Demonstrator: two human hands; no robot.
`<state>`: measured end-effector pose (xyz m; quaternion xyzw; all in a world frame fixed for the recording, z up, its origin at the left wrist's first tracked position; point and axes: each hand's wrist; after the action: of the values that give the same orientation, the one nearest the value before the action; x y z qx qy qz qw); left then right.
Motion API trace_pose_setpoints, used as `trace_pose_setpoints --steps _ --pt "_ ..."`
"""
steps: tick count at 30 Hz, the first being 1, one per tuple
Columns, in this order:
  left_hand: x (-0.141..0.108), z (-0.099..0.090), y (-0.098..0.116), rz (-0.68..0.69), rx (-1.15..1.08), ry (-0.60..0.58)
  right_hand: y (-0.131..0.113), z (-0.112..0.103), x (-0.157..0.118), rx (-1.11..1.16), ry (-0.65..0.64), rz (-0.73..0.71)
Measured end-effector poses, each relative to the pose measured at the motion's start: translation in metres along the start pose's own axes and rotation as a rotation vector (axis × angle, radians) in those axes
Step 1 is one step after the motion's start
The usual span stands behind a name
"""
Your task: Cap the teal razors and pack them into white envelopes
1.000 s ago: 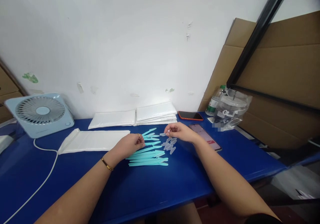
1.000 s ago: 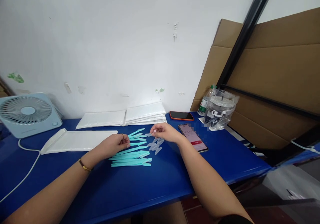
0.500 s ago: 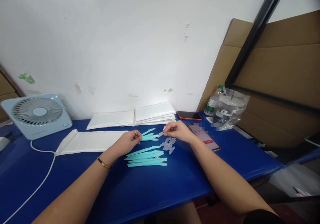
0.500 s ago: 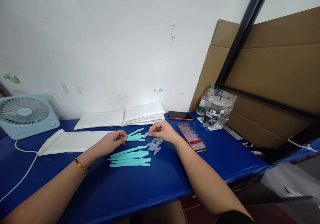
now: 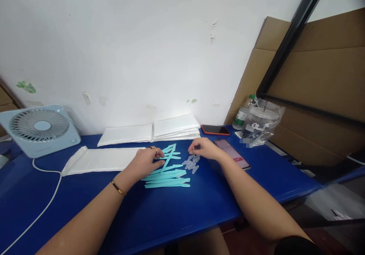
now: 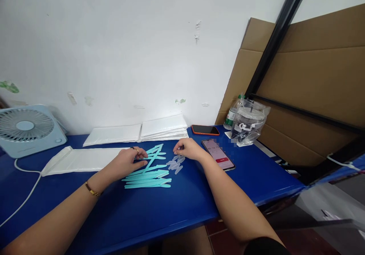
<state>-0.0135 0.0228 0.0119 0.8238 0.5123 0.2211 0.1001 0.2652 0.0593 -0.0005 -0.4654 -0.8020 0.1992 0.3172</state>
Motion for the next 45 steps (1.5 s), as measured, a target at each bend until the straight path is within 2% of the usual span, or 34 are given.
trace_pose_setpoints --steps 3,7,12,14,20,23,27,31,37,39,42,45 --pt "-0.004 0.001 0.006 0.032 0.011 -0.128 0.004 -0.005 -0.002 -0.072 -0.126 0.041" --pt "-0.005 0.005 0.009 0.010 0.071 -0.163 0.000 0.000 -0.003 -0.085 -0.165 0.076" --pt "-0.004 0.000 0.001 -0.062 0.064 -0.117 -0.004 0.002 -0.003 0.064 -0.069 0.116" --pt "-0.004 -0.005 -0.006 -0.114 -0.044 -0.111 -0.004 0.001 -0.002 0.176 -0.014 0.134" --pt "-0.002 -0.013 -0.018 -0.228 -0.386 -0.193 -0.013 0.010 -0.002 0.544 0.113 0.163" --pt "-0.001 -0.014 -0.017 -0.270 -0.475 -0.216 -0.020 0.019 -0.002 0.595 0.175 0.141" --pt "-0.001 -0.016 -0.013 -0.285 -0.501 -0.219 -0.026 0.029 -0.002 0.575 0.167 0.170" --pt "-0.001 -0.018 -0.009 -0.300 -0.531 -0.227 -0.030 0.034 -0.002 0.652 0.138 0.205" --pt "-0.003 -0.019 -0.004 -0.247 -0.606 -0.282 -0.036 0.038 -0.003 0.738 0.075 0.166" --pt "-0.002 -0.015 -0.005 -0.229 -0.514 -0.245 -0.034 0.038 -0.003 0.702 0.071 0.161" --pt "0.002 -0.004 -0.007 -0.231 -0.198 -0.045 -0.027 0.038 -0.001 0.547 0.102 0.146" --pt "0.009 0.010 -0.004 -0.191 0.035 0.127 -0.021 0.038 0.003 0.316 0.135 0.039"
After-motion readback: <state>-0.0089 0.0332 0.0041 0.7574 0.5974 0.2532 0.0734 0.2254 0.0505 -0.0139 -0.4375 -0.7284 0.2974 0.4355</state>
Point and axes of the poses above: each hand's wrist, its own x-axis towards the middle knuckle, its own z-axis out of the palm, y = z × x, and after that the axes turned 9 degrees about y, right-handed
